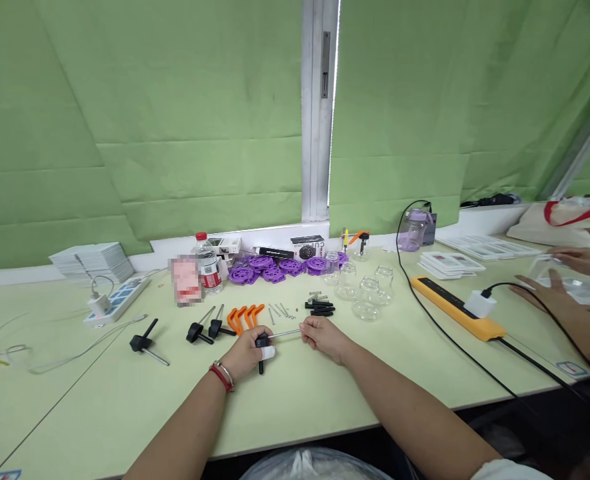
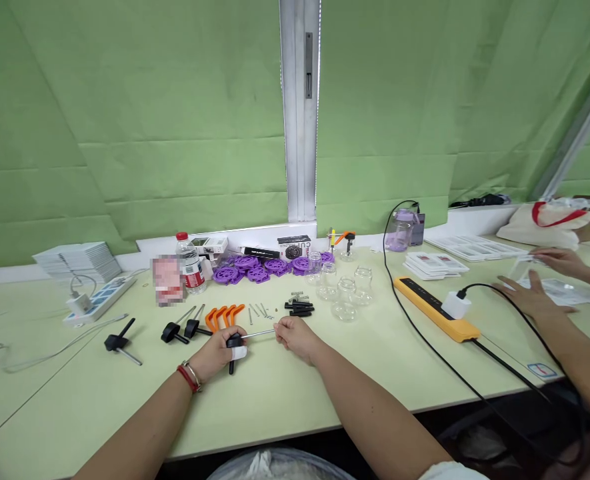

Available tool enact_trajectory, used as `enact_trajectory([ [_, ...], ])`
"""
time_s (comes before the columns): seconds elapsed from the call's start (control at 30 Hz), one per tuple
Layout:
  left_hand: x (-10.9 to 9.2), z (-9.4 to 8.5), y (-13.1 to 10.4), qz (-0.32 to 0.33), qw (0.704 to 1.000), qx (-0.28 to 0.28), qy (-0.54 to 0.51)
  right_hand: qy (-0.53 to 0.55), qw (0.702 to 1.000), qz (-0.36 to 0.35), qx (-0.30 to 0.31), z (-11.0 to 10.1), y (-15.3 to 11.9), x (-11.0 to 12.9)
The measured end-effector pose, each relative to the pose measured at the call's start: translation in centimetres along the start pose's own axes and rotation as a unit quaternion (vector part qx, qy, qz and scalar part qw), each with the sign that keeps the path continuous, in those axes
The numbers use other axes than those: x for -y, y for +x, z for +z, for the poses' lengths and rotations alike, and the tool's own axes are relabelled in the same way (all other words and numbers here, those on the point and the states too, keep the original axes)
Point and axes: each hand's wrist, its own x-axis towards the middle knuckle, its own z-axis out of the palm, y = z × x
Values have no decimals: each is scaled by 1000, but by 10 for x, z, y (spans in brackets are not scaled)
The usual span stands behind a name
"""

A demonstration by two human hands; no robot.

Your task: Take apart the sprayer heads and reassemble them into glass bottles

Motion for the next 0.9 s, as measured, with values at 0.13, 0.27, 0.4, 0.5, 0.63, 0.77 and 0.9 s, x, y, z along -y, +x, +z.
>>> enact_trajectory([
  [0.13, 1, 0, 1, 4, 1000, 1, -2, -13, 1000, -2, 7, 1, -2, 4],
  [0.27, 2, -1, 1, 6, 1000, -4, 6, -14, 1000, -9, 15, 0, 0, 1],
  [0.4, 1, -1, -1, 6, 1000, -6, 11, -25, 999, -8, 18, -1, 0, 0],
  [0.5, 0, 1, -2, 2, 1000, -7, 19, -26, 1000, -6, 17, 0, 0, 0],
  [0.63, -6, -1, -4, 38, 999, -29, 18, 17, 1000, -6, 5, 0, 2, -4],
  [0.77, -20, -38, -11, 66, 965, -250, 44, 50, 998, 26, 3, -2, 2, -7],
  [0.9, -14, -107, -24, -90, 821, -544, 147, 35, 999, 12, 17, -4, 1, -7],
])
